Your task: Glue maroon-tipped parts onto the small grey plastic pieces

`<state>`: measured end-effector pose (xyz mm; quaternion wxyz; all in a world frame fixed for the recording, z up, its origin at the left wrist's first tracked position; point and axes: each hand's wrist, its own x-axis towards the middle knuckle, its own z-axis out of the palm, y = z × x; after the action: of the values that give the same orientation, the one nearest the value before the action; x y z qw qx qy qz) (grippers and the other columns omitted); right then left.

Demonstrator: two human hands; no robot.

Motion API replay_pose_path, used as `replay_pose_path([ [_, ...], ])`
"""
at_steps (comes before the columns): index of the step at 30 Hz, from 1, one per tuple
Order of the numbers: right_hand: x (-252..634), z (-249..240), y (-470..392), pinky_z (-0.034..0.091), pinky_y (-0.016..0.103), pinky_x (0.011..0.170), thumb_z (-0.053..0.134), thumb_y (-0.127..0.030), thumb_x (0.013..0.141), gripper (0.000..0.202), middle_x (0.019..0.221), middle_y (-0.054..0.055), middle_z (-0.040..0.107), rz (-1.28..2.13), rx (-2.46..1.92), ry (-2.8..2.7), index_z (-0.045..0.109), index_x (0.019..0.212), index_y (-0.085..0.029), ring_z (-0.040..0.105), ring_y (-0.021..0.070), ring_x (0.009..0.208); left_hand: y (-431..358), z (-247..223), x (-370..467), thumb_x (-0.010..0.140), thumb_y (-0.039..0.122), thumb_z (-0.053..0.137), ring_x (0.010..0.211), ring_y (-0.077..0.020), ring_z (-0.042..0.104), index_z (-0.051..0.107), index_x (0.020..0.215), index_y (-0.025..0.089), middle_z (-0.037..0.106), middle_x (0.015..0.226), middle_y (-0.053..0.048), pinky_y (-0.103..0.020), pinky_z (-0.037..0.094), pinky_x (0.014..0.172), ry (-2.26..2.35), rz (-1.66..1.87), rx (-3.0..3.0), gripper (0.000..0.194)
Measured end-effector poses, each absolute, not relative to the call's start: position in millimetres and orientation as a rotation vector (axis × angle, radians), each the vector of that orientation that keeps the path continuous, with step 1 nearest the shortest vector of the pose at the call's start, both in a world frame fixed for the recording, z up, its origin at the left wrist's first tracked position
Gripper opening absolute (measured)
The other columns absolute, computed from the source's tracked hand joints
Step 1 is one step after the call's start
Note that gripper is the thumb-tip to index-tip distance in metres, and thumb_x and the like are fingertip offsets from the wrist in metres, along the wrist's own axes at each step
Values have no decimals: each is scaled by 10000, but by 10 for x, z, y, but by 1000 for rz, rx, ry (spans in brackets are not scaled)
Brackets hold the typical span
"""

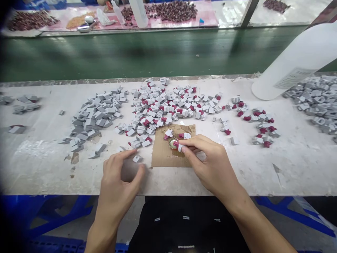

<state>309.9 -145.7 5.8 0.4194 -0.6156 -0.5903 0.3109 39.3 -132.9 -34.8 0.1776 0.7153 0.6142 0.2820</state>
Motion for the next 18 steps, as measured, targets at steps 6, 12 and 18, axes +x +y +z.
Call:
replay_pose_path([
  [6, 3088, 17, -1471, 702, 426, 813, 755, -317, 1117, 162, 1131, 78, 899, 733, -1544, -1482, 904, 1173, -285, 847, 287, 1015, -1343, -288, 427, 1125, 330, 688, 1201, -302, 733, 771, 1218, 287, 794, 1204, -66, -466, 597, 1083, 1660, 873, 1951, 131],
  [12, 3111, 51, -1510, 732, 390, 886, 834, -348, 1077, 116, 1117, 51, 891, 851, -1489, -1270, 919, 1149, -316, 849, 254, 1025, -1266, -113, 570, 1080, 325, 782, 963, -214, 768, 827, 1219, 306, 796, 1099, -29, -349, 657, 894, 1417, 955, 1599, 147],
  [18, 3135, 61, -1521, 767, 433, 947, 905, -445, 1027, 162, 1147, 66, 920, 1095, -1314, -1030, 924, 1115, -310, 899, 296, 1082, -1091, 48, 936, 1042, 327, 860, 972, -207, 855, 858, 1178, 272, 877, 1063, -33, -296, 708, 871, 1056, 912, 1312, 147],
])
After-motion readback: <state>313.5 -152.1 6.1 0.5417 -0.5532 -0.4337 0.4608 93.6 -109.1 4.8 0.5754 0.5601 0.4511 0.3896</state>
